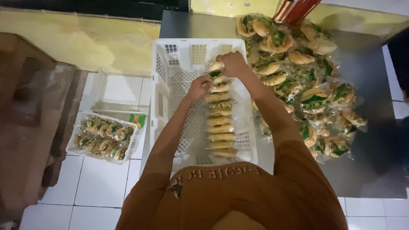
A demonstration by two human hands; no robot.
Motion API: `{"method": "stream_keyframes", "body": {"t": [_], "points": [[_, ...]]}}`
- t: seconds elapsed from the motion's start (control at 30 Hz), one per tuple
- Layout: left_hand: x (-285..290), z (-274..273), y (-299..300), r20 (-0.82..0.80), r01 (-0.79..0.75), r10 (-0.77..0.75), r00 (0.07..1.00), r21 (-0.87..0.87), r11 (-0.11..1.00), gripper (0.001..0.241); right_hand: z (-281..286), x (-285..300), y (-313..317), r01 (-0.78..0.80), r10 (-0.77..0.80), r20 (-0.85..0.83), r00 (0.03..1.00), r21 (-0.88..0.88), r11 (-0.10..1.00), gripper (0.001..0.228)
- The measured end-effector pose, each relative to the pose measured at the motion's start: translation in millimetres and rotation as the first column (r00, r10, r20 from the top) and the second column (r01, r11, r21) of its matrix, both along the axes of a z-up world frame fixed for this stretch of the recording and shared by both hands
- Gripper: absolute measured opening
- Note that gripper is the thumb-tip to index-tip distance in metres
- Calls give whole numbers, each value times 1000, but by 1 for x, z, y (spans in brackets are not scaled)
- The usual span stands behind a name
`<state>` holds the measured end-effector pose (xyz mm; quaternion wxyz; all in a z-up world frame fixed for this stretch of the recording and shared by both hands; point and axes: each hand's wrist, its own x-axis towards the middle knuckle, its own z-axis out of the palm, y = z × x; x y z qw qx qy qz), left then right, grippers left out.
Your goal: The person packs individually wrapped sandwiches or bread rolls into a white plastic crate.
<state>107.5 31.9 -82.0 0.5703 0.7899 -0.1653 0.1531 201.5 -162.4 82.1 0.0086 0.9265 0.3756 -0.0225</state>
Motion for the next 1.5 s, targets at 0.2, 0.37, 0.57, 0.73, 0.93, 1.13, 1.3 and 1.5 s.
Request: {"method": "stream_keyframes", "body": {"t": [0.2, 0.37, 0.57, 0.73, 0.93, 1.13, 1.3, 1.5], "points": [[-18, 31, 0, -50, -26, 32, 998, 130, 991, 9, -62, 32, -13, -12, 12, 28, 1000, 16, 1000, 51], [10, -26, 5, -270, -86, 76, 960, -26, 996, 20, -13, 5, -4, 41, -46, 90, 995, 64, 997, 44], [4, -30, -14, 50, -6, 5, 999, 16, 1000, 16, -35, -1, -1, 74, -85, -195, 977, -66, 995, 81], [-2, -27, -23, -253, -206, 177, 951, -89, 975, 17, -37, -6, -2, 168, -242, -285, 927, -262, 950, 98], [24, -81, -26, -461, -179, 85, 883, -162, 970, 35, -39, -11, -11, 68, -56, 79, 995, -160, 985, 60], [55, -103, -41, -190, -73, -22, 982, -478, 875, 79, 10, -98, -44, -21, -84, 169, 982, 542, 840, 42], [60, -86, -24, -388, -21, -283, 877, -619, 785, 110, -7, -179, -94, 48, -277, 47, 960, 944, 325, 16], [-63, 106, -37, -773, -320, -216, 596, -476, 819, 81, -62, -199, -215, 227, -737, 147, 659, 895, 383, 14]]}}
